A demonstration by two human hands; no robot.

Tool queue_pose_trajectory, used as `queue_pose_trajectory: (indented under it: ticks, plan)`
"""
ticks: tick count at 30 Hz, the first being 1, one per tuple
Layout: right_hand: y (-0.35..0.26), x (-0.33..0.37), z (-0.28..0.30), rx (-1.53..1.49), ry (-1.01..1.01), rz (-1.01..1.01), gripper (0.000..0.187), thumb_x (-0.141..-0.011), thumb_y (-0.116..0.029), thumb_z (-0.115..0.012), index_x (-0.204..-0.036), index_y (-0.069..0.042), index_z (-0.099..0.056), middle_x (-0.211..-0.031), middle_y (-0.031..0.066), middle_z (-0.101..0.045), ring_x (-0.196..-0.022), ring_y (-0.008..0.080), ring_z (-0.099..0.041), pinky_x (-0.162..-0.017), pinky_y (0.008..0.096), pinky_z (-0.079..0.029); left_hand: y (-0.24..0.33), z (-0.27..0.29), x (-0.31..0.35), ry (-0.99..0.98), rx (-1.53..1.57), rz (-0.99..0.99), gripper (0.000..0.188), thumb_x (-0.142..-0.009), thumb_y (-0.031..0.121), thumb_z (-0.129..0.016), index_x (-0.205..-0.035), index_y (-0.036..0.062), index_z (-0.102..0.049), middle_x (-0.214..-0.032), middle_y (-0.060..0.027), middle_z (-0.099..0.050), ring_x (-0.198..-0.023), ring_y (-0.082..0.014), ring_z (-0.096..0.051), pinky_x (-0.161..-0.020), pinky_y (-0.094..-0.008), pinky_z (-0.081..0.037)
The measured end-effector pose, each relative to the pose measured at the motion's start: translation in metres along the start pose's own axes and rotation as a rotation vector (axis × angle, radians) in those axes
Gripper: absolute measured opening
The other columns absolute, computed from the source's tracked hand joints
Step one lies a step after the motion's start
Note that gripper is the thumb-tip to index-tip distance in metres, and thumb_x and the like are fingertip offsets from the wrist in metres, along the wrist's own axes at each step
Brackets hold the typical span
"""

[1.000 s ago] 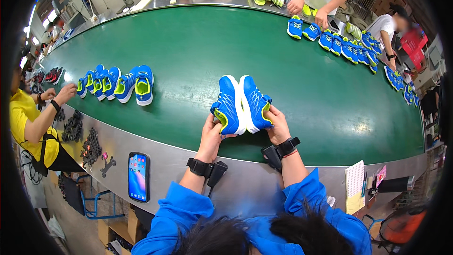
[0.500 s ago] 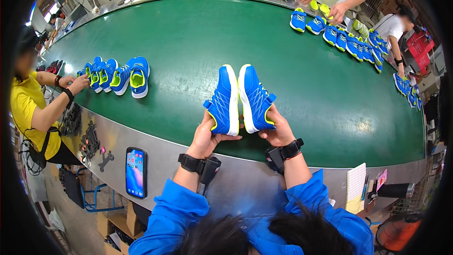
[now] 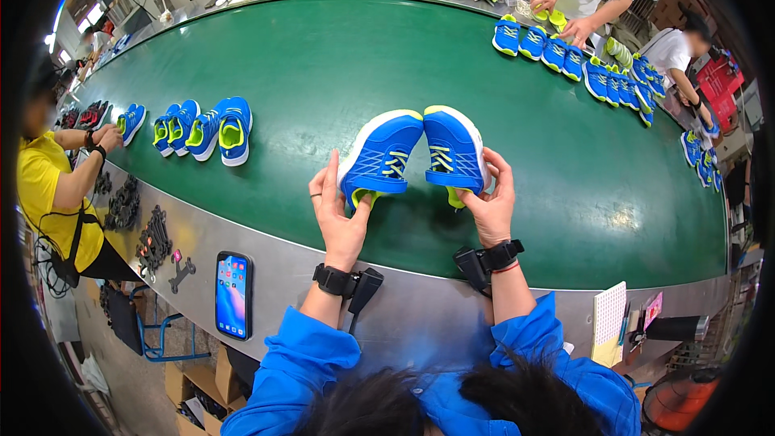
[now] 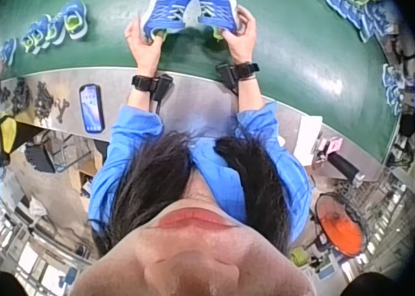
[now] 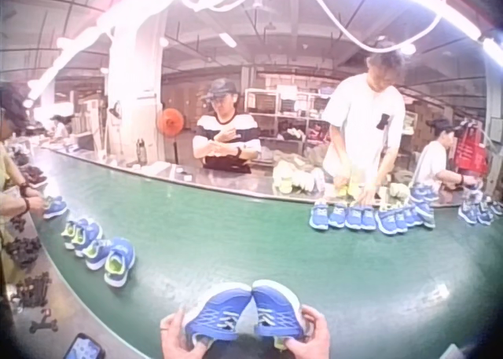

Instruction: The person picks up pairs of blue and neon-green sneakers from a green conveyor belt, aligns them, and places them back on the belt. The process is repeated for multiple pairs while other workers handle shoes in the background.

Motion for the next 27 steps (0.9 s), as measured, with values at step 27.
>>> queue_pose_trajectory:
  ticks: [27]
  plan:
    - [0.027,0.006,0.014,0.412,0.013,0.011,0.054,-0.08,-0.014,-0.07,-0.132,-0.01,-0.053,-0.121,0.0121,-0.061,-0.107,0.0283,-0.058,-0.096,0.0368,-0.046,-0.027,-0.021,0.016,-0.097,-0.211,0.104,0.064,-0.074,0.01,-0.078,-0.131,0.0074,-0.049,-0.124,-0.0143,-0.048,-0.115,-0.0282,-0.046,-0.1,-0.0401,-0.038]
Point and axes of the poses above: each hand's wrist, its own x-axis away from the middle knuckle, its own z-axis out of the back of the hand, y = z × x, the point moved 8 cm from there along -x, towards the middle knuckle
